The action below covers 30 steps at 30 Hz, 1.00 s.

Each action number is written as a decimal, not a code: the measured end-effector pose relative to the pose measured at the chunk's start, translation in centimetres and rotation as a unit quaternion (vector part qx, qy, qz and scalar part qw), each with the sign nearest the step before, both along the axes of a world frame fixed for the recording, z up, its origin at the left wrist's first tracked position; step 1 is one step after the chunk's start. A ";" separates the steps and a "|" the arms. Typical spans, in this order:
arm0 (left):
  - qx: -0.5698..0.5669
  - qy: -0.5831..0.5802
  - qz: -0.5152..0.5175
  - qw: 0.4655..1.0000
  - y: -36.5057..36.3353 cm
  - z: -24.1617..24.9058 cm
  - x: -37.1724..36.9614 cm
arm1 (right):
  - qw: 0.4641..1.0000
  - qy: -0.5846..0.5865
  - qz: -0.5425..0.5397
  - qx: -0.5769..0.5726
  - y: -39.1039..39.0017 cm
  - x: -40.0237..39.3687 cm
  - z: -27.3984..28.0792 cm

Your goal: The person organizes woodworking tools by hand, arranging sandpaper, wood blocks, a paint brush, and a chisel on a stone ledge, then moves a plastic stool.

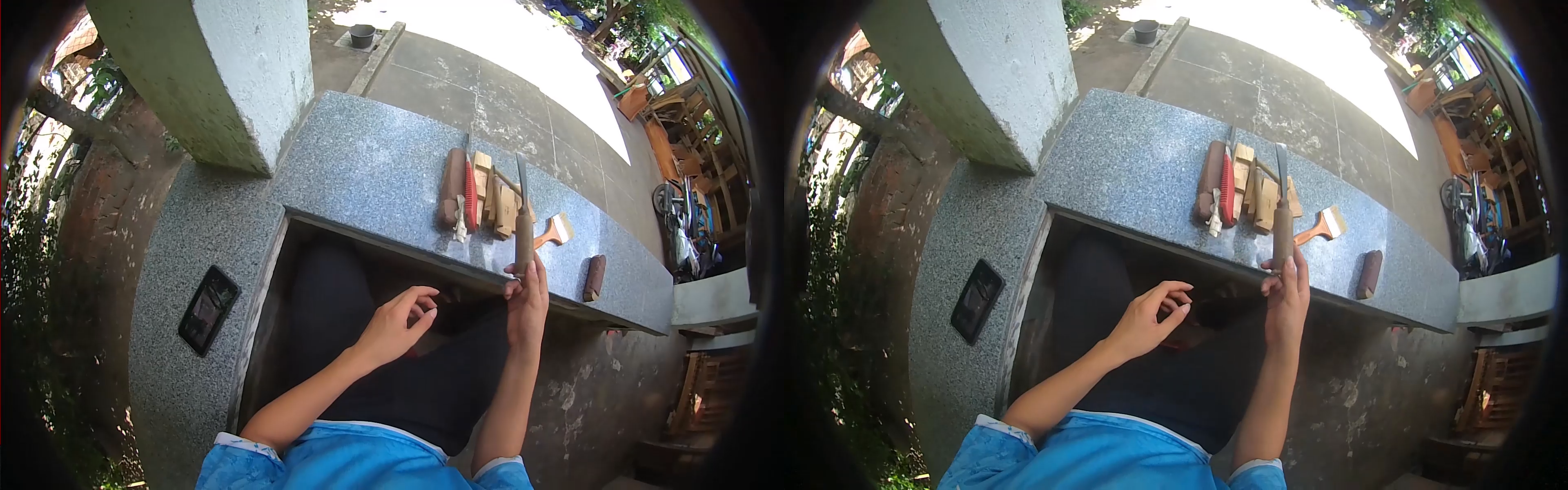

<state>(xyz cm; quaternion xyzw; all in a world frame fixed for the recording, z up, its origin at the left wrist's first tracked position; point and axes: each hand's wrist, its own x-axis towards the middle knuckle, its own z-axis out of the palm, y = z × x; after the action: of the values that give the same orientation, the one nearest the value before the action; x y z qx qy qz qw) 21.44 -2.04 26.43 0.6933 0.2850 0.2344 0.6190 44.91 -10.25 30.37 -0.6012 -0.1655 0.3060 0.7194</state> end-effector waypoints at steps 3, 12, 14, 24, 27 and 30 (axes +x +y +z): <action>0.002 0.002 0.011 1.000 0.3 -1.0 0.2 | 0.997 -0.029 -0.057 -0.032 -3.7 2.7 -0.5; -0.040 0.003 -0.011 0.999 0.1 -1.3 0.9 | 0.978 0.053 -0.193 -0.052 -12.7 8.5 -4.5; -0.034 0.004 -0.017 0.999 -0.1 -1.4 0.8 | 0.973 0.123 -0.194 -0.018 -13.3 8.8 -5.3; -0.026 0.015 -0.008 1.000 -0.2 -1.3 0.3 | 0.978 -0.010 -0.141 -0.151 -9.5 -0.9 -3.5; -0.017 0.012 -0.021 1.000 -0.6 -1.8 1.0 | 0.973 -0.110 -0.003 -0.205 -8.3 -1.9 -3.9; -0.005 -0.007 -0.014 1.000 -1.2 -1.3 1.0 | 0.964 -0.213 0.012 -0.156 -4.4 -3.1 -2.3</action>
<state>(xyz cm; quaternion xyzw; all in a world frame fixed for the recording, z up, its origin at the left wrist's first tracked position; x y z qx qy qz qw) 22.48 -3.20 25.14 0.6926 0.2723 0.2296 0.6273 41.82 -14.62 28.09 -0.7553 -0.2720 0.2012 0.5612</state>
